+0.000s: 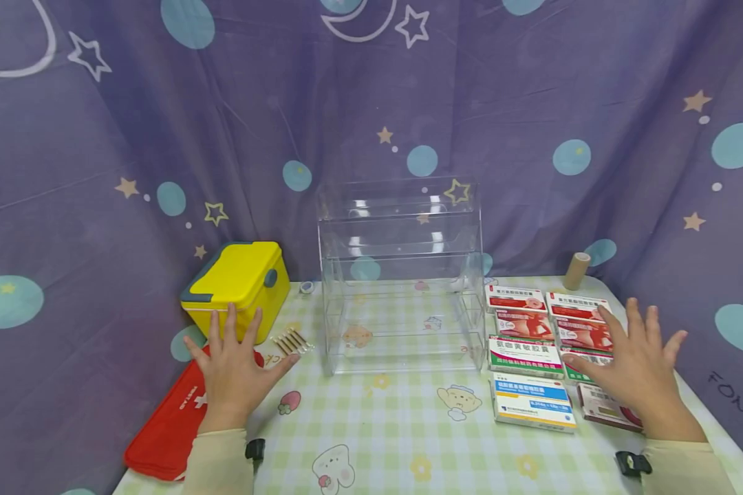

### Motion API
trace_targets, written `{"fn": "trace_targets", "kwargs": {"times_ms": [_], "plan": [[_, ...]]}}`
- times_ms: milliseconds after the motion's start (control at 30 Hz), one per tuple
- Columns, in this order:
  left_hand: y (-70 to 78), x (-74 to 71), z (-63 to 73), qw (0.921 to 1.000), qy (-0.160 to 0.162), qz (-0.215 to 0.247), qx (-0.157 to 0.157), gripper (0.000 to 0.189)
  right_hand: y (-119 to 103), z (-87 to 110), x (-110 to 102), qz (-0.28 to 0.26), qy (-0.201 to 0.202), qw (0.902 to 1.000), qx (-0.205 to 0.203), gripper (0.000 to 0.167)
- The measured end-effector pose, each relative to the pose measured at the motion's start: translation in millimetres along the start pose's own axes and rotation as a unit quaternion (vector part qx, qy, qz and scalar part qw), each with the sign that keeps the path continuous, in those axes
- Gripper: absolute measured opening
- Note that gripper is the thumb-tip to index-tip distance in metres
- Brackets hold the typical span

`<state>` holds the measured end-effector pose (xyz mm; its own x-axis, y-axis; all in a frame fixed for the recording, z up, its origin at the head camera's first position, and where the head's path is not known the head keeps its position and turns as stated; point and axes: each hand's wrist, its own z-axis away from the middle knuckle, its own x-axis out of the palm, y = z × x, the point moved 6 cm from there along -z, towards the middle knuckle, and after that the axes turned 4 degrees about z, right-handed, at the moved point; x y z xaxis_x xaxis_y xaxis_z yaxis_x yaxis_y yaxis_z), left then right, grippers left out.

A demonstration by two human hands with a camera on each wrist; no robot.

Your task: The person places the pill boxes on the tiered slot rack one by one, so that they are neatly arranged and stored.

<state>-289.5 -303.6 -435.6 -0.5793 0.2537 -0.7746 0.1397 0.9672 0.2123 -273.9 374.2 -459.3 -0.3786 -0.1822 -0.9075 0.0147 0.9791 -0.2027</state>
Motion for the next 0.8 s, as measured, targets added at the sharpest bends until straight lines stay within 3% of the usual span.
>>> {"fn": "trace_targets", "kwargs": {"times_ms": [233,567,700,800], "plan": [[1.2,3.2,-1.9,0.9999,-0.007,0.011,0.0,0.113,-3,-2.8,-2,-0.003,0.001,1.0,-0.005,0.124],[17.2,21.4,-0.3,0.9922,-0.055,0.112,-0.006,0.105,5,-31.7,-23,-0.014,-0.015,0.9989,-0.042,0.111],[20.9,32.6,1.4,0.9769,-0.098,0.186,-0.041,0.093,22,-50.2,-22,-0.026,-0.058,0.9973,-0.037,0.104],[23.6,44.8,3.3,0.9527,-0.143,0.258,-0.073,0.085,39,-62.5,-15,-0.044,-0.104,0.9932,-0.027,0.098]]}}
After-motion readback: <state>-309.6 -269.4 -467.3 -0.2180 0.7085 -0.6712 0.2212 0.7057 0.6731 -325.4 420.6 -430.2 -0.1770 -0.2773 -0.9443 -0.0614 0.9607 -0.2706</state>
